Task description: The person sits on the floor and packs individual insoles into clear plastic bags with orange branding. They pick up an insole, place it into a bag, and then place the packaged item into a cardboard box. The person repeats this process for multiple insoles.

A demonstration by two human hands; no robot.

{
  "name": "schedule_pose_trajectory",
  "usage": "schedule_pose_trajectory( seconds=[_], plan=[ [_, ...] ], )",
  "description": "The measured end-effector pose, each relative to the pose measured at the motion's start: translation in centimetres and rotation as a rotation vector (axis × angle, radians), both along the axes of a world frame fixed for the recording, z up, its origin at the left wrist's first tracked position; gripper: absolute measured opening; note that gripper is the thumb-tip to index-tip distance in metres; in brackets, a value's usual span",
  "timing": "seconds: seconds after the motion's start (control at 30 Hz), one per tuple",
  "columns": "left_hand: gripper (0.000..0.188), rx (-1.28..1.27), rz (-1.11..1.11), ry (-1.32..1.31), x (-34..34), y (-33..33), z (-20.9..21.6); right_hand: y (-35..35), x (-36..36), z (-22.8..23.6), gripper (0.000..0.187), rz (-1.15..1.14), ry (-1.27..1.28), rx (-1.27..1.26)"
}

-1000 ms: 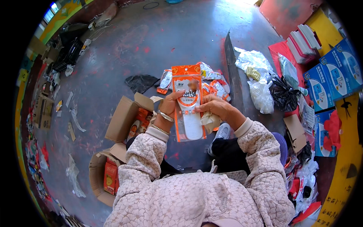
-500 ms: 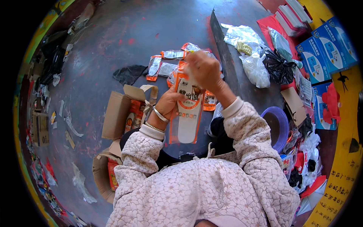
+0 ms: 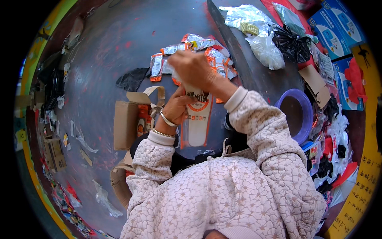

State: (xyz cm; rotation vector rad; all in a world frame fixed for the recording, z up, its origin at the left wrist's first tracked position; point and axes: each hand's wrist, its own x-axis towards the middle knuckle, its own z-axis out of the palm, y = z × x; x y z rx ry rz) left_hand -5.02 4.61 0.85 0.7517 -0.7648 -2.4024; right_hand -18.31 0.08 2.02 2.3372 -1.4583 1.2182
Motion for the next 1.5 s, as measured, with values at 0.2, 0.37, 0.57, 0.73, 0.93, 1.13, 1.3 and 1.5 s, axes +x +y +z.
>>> schedule_pose_trajectory(
  seconds=[0.2, 0.37, 0.57, 0.73, 0.93, 1.13, 1.3, 1.5],
  plan=[
    [0.039, 0.274, 0.065, 0.334, 1.7, -2.2, -0.8, -2.7, -7.3, 0.7, 0.011, -0.500, -0.556, 0.103],
    [0.042, 0.267, 0.173, 0.366, 0.9, -3.0, -2.7, -0.9, -0.2, -0.5, 0.013, -0.212, -0.639, 0.311],
    [0.047, 0.179, 0.138, 0.687, 4.3, -5.5, -5.6, 3.5, 5.0, 0.1, 0.010, 0.233, -0.461, 0.448],
    [0.048, 0.131, 0.511, 0.436, 5.4, -5.8, 0.1, 8.1, 3.1, 1.7, 0.009, 0.535, -0.188, 0.581],
    [0.046, 0.075, 0.539, 0.562, 6.1, -6.1, -0.4, 4.3, -4.1, 3.1, 0.023, 0.094, -0.925, 0.974],
    [0.046, 0.047, 0.537, 0.440, 4.9, -5.8, -0.3, 5.1, -0.8, 1.7, 0.033, 0.377, -0.895, 1.390],
    [0.054, 0.095, 0.266, 0.706, 4.3, -5.0, 1.5, 4.3, -2.7, 3.0, 0.028, 0.408, -1.187, 1.392],
    [0.044, 0.007, 0.190, 0.156, 2.8, -2.3, 0.2, 3.8, -2.3, 1.2, 0.026, 0.240, -0.960, 1.258]
  ],
)
